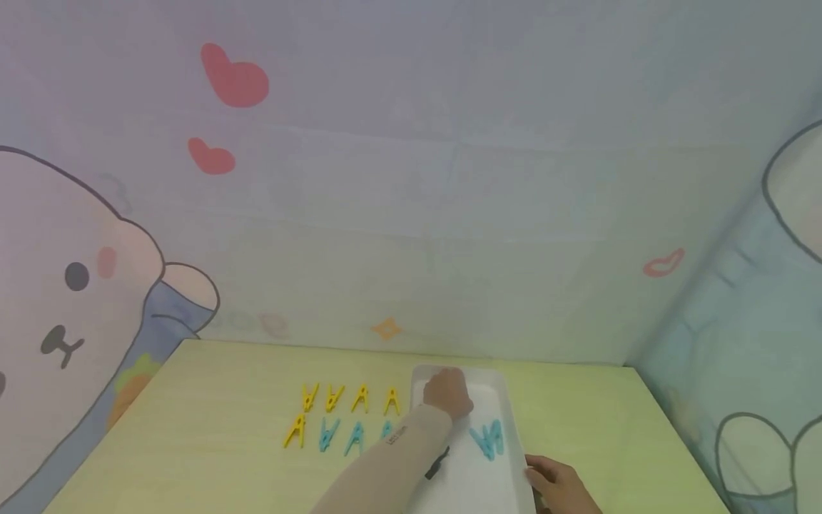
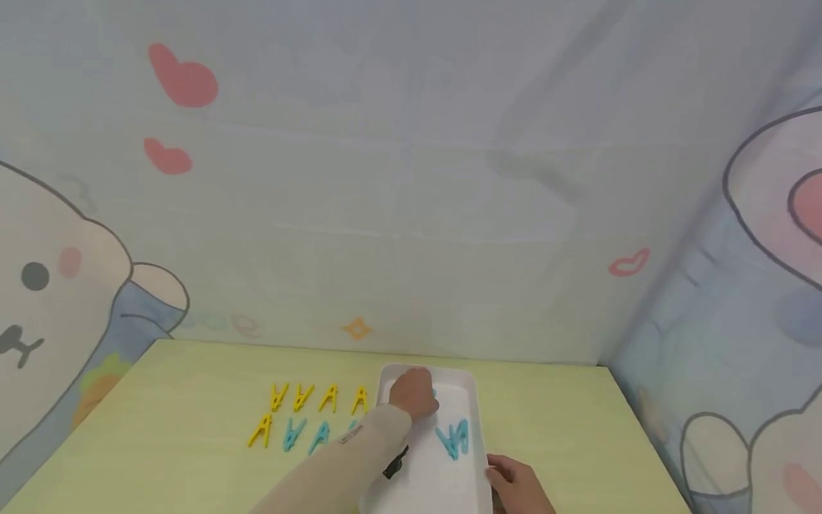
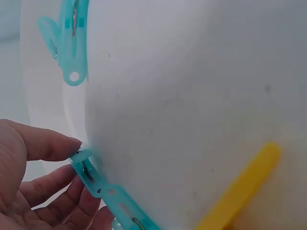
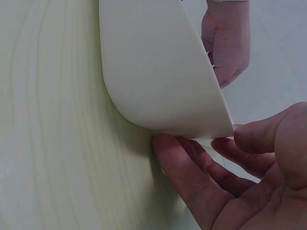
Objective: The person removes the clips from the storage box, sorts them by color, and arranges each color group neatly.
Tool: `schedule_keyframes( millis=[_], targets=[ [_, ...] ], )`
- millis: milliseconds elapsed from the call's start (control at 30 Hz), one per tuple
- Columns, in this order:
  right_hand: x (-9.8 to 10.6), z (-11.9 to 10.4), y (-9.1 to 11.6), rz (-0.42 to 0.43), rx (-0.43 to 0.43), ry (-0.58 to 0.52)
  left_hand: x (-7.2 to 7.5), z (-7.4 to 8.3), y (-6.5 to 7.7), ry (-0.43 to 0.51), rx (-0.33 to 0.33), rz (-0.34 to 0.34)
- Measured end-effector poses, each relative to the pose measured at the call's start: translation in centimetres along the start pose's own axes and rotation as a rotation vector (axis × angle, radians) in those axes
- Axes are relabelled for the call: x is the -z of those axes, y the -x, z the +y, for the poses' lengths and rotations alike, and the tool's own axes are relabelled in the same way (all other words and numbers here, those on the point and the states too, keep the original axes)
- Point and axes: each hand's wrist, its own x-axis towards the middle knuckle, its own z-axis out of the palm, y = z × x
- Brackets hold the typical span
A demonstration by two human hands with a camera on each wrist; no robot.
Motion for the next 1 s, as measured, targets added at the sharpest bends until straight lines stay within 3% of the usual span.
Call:
schedule_keyframes(
  millis=[433, 633, 767, 1000],
  targets=[
    [0.5, 0.0, -0.4, 0.007, -0.016, 0.023, 2.2, 0.6, 0.8, 0.128, 0.029, -0.012],
    [0.6, 0.0, -0.7, 0.013, -0.024, 0.045, 4.2, 0.5, 1.7, 0.138, 0.042, -0.028],
    [0.7, -0.1, -0.8, 0.012, -0.037, 0.047, 5.3, -0.3, 2.2, 0.16, 0.006, -0.03],
    [0.8, 0.0, -0.9, 0.007, -0.028, 0.025, 6.6, -2.9, 3.4, 0.355, 0.03, -0.092]
  ],
)
